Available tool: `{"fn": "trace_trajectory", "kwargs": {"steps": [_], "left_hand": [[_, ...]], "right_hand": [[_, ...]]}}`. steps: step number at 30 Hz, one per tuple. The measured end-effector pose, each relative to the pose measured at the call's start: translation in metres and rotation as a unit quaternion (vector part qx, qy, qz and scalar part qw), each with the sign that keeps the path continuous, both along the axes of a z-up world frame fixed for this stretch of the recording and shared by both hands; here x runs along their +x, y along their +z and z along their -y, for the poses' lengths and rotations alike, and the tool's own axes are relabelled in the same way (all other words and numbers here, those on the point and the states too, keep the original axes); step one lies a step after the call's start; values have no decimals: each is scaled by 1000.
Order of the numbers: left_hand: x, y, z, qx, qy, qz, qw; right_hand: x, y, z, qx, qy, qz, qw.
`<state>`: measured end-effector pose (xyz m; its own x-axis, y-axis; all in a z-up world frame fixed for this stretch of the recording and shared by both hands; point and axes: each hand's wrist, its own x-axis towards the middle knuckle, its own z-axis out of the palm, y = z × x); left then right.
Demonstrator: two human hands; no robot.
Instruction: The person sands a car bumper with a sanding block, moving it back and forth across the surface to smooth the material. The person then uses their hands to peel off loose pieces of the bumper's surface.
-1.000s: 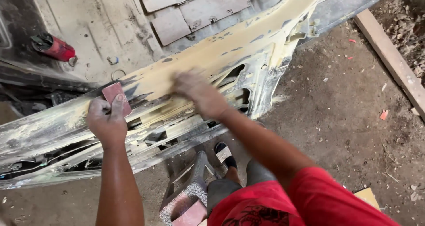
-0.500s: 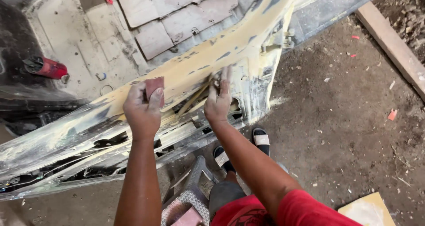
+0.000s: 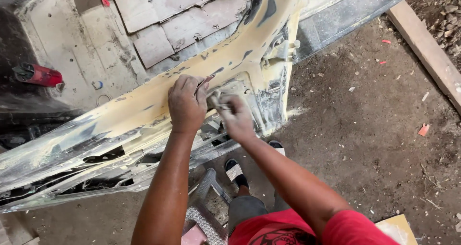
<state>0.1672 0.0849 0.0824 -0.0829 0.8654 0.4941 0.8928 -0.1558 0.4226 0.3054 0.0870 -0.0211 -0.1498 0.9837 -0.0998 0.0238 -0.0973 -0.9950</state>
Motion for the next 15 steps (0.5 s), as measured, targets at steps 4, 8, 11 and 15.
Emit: {"fn": "trace_trajectory", "kwargs": {"steps": [4,8,11,15], "left_hand": [[11,-27,-1,-104,18,49,993],[40,-52,6,-157,-21,120,980],[59,-42,6,-198,-15,149,969],[78,-41,11,-173,6,176,969]], "right_hand": [[52,-3,-18,-155,26,-139,978],[80,58,-33,-187,103,-170,962],[94,31,-38,-151,153,-56,975],[105,39,-46,-120,163,-57,978]]}}
